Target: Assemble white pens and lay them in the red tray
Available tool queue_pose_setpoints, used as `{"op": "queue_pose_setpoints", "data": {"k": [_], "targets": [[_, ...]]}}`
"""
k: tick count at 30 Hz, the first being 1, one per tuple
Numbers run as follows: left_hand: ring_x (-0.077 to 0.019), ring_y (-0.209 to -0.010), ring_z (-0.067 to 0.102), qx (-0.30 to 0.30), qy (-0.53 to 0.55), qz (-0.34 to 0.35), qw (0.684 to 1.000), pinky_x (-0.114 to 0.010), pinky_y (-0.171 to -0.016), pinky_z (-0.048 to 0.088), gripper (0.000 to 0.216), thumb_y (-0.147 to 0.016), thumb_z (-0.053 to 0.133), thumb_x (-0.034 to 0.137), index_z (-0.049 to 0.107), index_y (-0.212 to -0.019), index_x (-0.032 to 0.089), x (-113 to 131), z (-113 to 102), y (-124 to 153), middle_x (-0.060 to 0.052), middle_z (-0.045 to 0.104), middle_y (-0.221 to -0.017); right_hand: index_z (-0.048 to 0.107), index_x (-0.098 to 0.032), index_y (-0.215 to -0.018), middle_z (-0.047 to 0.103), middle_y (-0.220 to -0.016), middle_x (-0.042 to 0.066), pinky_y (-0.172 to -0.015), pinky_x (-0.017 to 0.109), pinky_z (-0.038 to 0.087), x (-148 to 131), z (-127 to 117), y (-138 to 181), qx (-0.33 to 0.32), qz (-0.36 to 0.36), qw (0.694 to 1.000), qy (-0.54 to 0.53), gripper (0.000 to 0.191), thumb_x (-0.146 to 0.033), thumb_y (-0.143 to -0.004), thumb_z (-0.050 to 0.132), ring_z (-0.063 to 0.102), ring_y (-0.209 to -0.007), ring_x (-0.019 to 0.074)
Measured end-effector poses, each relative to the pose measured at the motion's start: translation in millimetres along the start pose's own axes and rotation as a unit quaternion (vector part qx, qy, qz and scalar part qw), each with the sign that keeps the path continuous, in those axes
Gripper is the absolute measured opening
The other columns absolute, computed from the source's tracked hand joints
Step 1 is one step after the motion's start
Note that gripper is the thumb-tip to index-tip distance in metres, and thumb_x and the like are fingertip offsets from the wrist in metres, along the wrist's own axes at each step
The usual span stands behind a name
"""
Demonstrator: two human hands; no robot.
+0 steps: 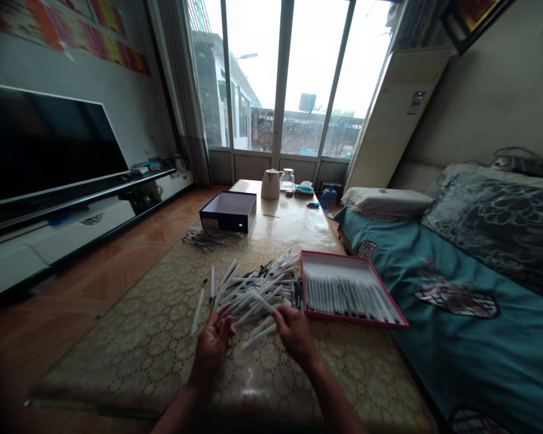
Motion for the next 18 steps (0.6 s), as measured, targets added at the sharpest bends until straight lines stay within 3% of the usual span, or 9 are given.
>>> {"op": "queue_pose_setpoints", "data": {"k": [2, 4, 6, 11, 18], "targets": [[-0.0080, -0.041, 0.043, 0.023, -0.031, 0.022, 0.999, -0.019, -0.042, 0.034, 0.046, -0.073, 0.059, 0.049, 0.057, -0.104, 0.016, -0.7, -5.0, 0.4, 0.006, 0.052, -0.055, 0.069, -0.016, -0.080, 0.065, -0.076, 0.005, -0.063, 0.022, 0.040, 28.6, -37.6, -7.2, 0.105, 0.049, 0.992, 0.050, 0.037, -0.042, -0.084, 0.042, 0.059, -0.072, 0.0161], [-0.0081, -0.040, 0.042, 0.041, -0.035, 0.035, 0.998, -0.019, -0.041, 0.033, 0.041, -0.074, 0.057, 0.050, 0.058, -0.098, 0.017, -1.4, -7.7, 0.7, 0.006, 0.051, -0.054, 0.071, -0.016, -0.084, 0.066, -0.083, 0.008, -0.067, 0.022, 0.041, 64.7, -79.8, -11.5, 0.216, 0.145, 0.954, 0.151, 0.037, -0.043, -0.079, 0.046, 0.060, -0.076, 0.0180], [-0.0085, -0.040, 0.042, 0.046, -0.032, 0.041, 0.998, -0.019, -0.040, 0.033, 0.039, -0.075, 0.056, 0.050, 0.059, -0.095, 0.018, -2.0, -7.5, 0.9, 0.006, 0.051, -0.053, 0.071, -0.011, -0.090, 0.067, -0.087, 0.014, -0.068, 0.026, 0.041, 97.4, -114.5, -15.5, 0.253, 0.196, 0.928, 0.189, 0.039, -0.039, -0.078, 0.045, 0.060, -0.081, 0.0229], [-0.0092, -0.042, 0.044, 0.038, -0.054, 0.048, 0.997, -0.020, -0.041, 0.035, 0.035, -0.076, 0.055, 0.048, 0.059, -0.094, 0.018, -1.9, -3.2, 1.3, 0.005, 0.051, -0.054, 0.072, -0.012, -0.090, 0.068, -0.082, 0.018, -0.060, 0.030, 0.037, 154.0, -168.3, -15.2, 0.271, 0.306, 0.878, 0.250, 0.035, -0.031, -0.076, 0.046, 0.061, -0.075, 0.0270], [-0.0087, -0.042, 0.045, 0.041, -0.054, 0.050, 0.996, -0.019, -0.041, 0.036, 0.033, -0.078, 0.054, 0.047, 0.058, -0.093, 0.018, -2.2, -3.6, 0.8, 0.005, 0.053, -0.054, 0.074, -0.019, -0.074, 0.068, -0.077, 0.016, -0.057, 0.030, 0.037, 190.2, -178.7, -8.5, 0.245, 0.378, 0.845, 0.289, 0.023, -0.030, -0.070, 0.054, 0.060, -0.070, 0.0259]]}}
Point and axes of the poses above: each hand's wrist, its own y-axis away from the middle knuckle, its own z-axis out of the palm, x = y × z, the point moved 4 cm from there along -y, towards the middle knuckle
